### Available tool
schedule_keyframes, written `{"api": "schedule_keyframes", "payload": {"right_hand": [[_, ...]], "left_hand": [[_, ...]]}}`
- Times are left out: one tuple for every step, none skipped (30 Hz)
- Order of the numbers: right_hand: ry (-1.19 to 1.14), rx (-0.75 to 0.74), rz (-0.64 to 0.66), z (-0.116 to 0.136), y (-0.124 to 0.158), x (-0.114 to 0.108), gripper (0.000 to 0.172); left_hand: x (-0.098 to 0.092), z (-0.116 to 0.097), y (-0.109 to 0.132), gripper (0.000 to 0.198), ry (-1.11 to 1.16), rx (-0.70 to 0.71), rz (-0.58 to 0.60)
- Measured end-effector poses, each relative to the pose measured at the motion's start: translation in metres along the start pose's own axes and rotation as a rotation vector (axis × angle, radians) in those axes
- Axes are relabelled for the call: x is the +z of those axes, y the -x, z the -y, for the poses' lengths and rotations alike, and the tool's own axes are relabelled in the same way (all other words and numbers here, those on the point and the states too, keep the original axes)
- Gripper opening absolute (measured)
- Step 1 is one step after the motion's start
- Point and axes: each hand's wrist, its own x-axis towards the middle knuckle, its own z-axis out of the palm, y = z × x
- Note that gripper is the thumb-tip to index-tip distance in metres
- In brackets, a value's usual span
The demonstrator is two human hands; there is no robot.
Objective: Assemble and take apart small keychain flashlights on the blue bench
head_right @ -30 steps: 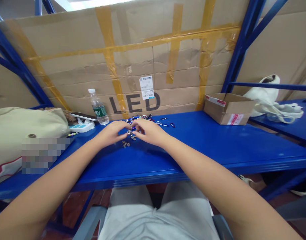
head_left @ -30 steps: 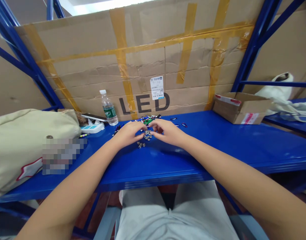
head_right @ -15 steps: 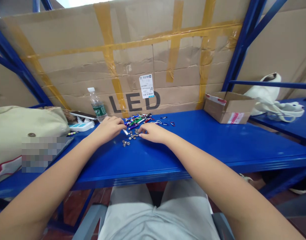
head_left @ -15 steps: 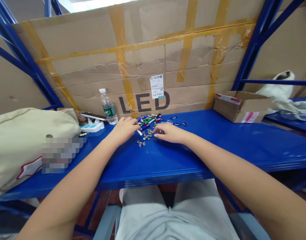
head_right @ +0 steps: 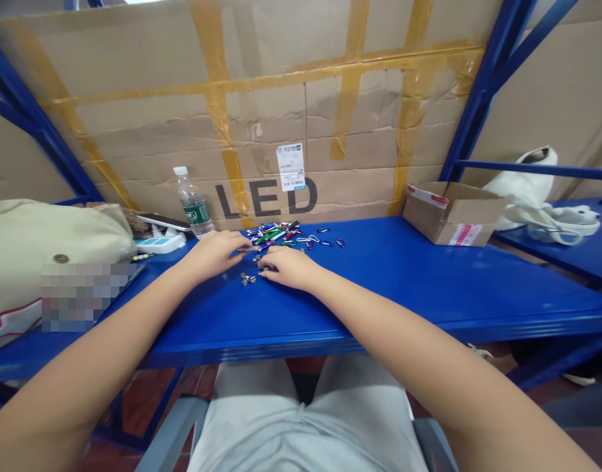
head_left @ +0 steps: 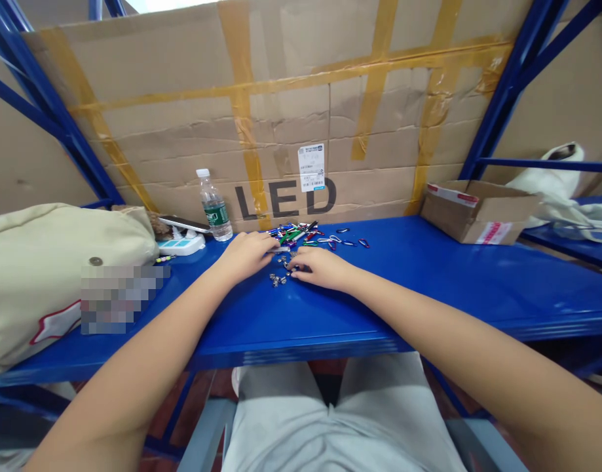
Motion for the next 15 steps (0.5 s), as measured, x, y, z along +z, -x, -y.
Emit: {"api": "schedule_keyframes", "payload": {"right_hand": [[0.013, -0.004, 0.012, 0.0007, -0.0014, 0.0017, 0.019], [0.024, -0.003, 0.026, 0.0010, -0.0027, 0.0029, 0.019], [0.033, 0.002, 0.041, 0.0010, -0.0037, 0.0036, 0.018], [0.040, 0.010, 0.053, 0.0007, -0.0045, 0.0041, 0.017], [0.044, 0.017, 0.061, 0.0003, -0.0049, 0.0042, 0.017], [0.043, 0.021, 0.065, -0.0002, -0.0050, 0.0042, 0.016], [0.042, 0.023, 0.064, -0.0006, -0.0048, 0.0041, 0.016], [0.040, 0.023, 0.060, -0.0009, -0.0044, 0.0040, 0.015], [0.036, 0.023, 0.055, -0.0009, -0.0040, 0.0039, 0.015], [0.029, 0.022, 0.050, -0.0007, -0.0036, 0.0039, 0.015], [0.021, 0.021, 0.047, -0.0002, -0.0034, 0.0040, 0.015], [0.011, 0.020, 0.047, 0.0006, -0.0033, 0.0040, 0.015], [-0.002, 0.019, 0.048, 0.0016, -0.0035, 0.0040, 0.015], [-0.016, 0.015, 0.050, 0.0028, -0.0039, 0.0039, 0.015], [-0.031, 0.012, 0.051, 0.0041, -0.0044, 0.0039, 0.014]], "left_hand": [[0.0006, 0.0000, -0.0003, 0.017, 0.011, 0.008, 0.003], [0.0014, -0.0002, -0.0006, 0.018, 0.021, 0.015, 0.004], [0.0022, -0.0003, -0.0009, 0.018, 0.030, 0.021, 0.005], [0.0030, -0.0005, -0.0011, 0.018, 0.036, 0.026, 0.006], [0.0037, -0.0006, -0.0011, 0.018, 0.042, 0.028, 0.005], [0.0043, -0.0007, -0.0011, 0.018, 0.048, 0.030, 0.005], [0.0048, -0.0006, -0.0010, 0.018, 0.055, 0.030, 0.005], [0.0052, -0.0006, -0.0009, 0.018, 0.062, 0.029, 0.004], [0.0055, -0.0005, -0.0007, 0.017, 0.070, 0.028, 0.004], [0.0058, -0.0003, -0.0005, 0.017, 0.078, 0.027, 0.004], [0.0061, -0.0002, -0.0004, 0.017, 0.084, 0.027, 0.003], [0.0063, 0.0000, -0.0003, 0.017, 0.090, 0.030, 0.003], [0.0066, 0.0001, -0.0003, 0.017, 0.095, 0.034, 0.004], [0.0068, 0.0003, -0.0004, 0.017, 0.099, 0.040, 0.004], [0.0071, 0.0004, -0.0005, 0.017, 0.104, 0.045, 0.004]]}}
